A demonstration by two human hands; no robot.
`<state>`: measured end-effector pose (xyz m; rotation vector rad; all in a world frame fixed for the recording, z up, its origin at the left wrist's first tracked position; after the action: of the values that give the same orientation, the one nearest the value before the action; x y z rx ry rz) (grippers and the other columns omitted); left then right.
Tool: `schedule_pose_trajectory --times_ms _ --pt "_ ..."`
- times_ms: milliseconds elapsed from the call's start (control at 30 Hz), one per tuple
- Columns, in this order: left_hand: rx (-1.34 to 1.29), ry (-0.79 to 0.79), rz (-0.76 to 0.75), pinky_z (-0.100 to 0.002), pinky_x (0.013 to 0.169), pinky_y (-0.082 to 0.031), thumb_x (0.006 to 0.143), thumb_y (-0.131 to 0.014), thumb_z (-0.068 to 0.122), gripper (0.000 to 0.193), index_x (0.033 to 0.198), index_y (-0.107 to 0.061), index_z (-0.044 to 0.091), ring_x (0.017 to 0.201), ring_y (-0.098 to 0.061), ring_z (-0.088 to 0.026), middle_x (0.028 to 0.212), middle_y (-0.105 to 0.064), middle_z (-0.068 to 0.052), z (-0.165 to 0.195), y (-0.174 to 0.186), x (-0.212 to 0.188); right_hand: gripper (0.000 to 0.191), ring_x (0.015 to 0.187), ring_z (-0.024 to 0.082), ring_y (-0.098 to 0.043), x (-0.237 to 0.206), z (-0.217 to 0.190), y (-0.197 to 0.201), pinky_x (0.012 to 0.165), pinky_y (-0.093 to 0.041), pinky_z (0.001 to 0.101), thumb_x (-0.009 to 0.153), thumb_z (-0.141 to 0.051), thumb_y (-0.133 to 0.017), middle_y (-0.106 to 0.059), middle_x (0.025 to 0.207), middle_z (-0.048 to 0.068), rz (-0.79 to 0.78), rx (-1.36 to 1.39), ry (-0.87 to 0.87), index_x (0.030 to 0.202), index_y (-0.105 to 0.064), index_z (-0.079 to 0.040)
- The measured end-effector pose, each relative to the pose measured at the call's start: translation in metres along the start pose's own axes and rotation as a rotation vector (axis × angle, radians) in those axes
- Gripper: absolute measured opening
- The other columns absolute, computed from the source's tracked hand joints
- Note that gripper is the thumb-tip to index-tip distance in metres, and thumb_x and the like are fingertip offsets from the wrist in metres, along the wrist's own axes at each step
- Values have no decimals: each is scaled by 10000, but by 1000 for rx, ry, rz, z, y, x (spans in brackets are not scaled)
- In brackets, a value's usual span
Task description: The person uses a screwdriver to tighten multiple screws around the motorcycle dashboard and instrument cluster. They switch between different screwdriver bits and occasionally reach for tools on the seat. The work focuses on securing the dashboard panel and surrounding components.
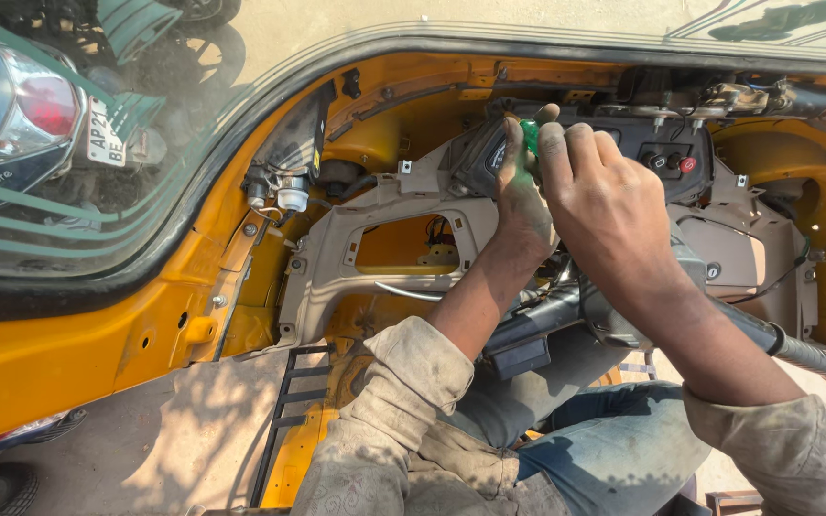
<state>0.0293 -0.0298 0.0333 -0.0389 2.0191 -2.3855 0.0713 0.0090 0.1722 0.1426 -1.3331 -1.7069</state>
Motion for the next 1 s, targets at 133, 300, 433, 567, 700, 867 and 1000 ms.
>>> schedule_pose_trajectory --times_ms 133,300,433,567,700,867,1000 --pt "-57 55 -83 -363 991 -531 1136 -315 634 578 1358 -557 158 1094 -620 -142 1108 -619 -20 -1 1 -2 398 697 144 -655 -1 5 -3 504 -495 304 1052 -491 -647 -574 766 6 -112 -115 -91 933 -593 -115" --pt "64 47 -51 -367 957 -542 1108 -313 659 619 1414 -560 181 1055 -625 -133 1064 -617 -25 -10 14 3 233 712 158 -666 1 5 -2 496 -480 290 1056 -244 -703 -575 819 35 18 18 -27 1125 -626 -35" --pt "-144 81 -140 -355 1009 -523 1185 -328 582 546 1366 -565 124 1087 -615 -128 1115 -616 -6 -22 21 8 378 676 169 -670 2 14 -3 460 -464 301 1062 -459 -730 -612 803 5 33 15 -96 1111 -666 -90" --pt "-15 4 -165 -374 1028 -526 1140 -308 560 536 1323 -568 129 1113 -620 -136 1118 -617 -19 -17 18 7 300 752 162 -673 -4 10 -6 522 -501 274 971 -299 -667 -605 846 43 68 14 22 1092 -655 -25" --pt "-144 120 16 -361 1019 -518 1162 -335 617 562 1362 -582 153 1075 -602 -127 1113 -600 11 -8 10 4 414 750 124 -656 -8 10 -11 527 -490 283 1066 -496 -694 -598 829 -2 -25 -62 -53 981 -651 -93" --pt "59 69 0 -373 1025 -522 1104 -280 626 595 1382 -538 168 1123 -617 -129 1130 -606 -13 -6 6 1 307 762 135 -666 -5 5 -8 547 -525 268 934 -314 -683 -606 892 45 50 -88 21 1068 -631 -43" --pt "-505 25 -566 -393 929 -518 1267 -255 439 572 1511 -503 -15 1057 -624 -249 1141 -624 -137 -7 -1 2 441 753 185 -677 -5 9 -9 525 -525 335 979 -417 -739 -600 943 54 -96 68 -126 1197 -593 -62"
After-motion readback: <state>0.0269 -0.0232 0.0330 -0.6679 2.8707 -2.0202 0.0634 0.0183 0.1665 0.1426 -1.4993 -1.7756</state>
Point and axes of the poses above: each hand's wrist, its own x-axis towards the middle knuckle, its own y-axis out of the back of the hand, z = x × y, the point moved 3 cm from there along x, towards the middle knuckle
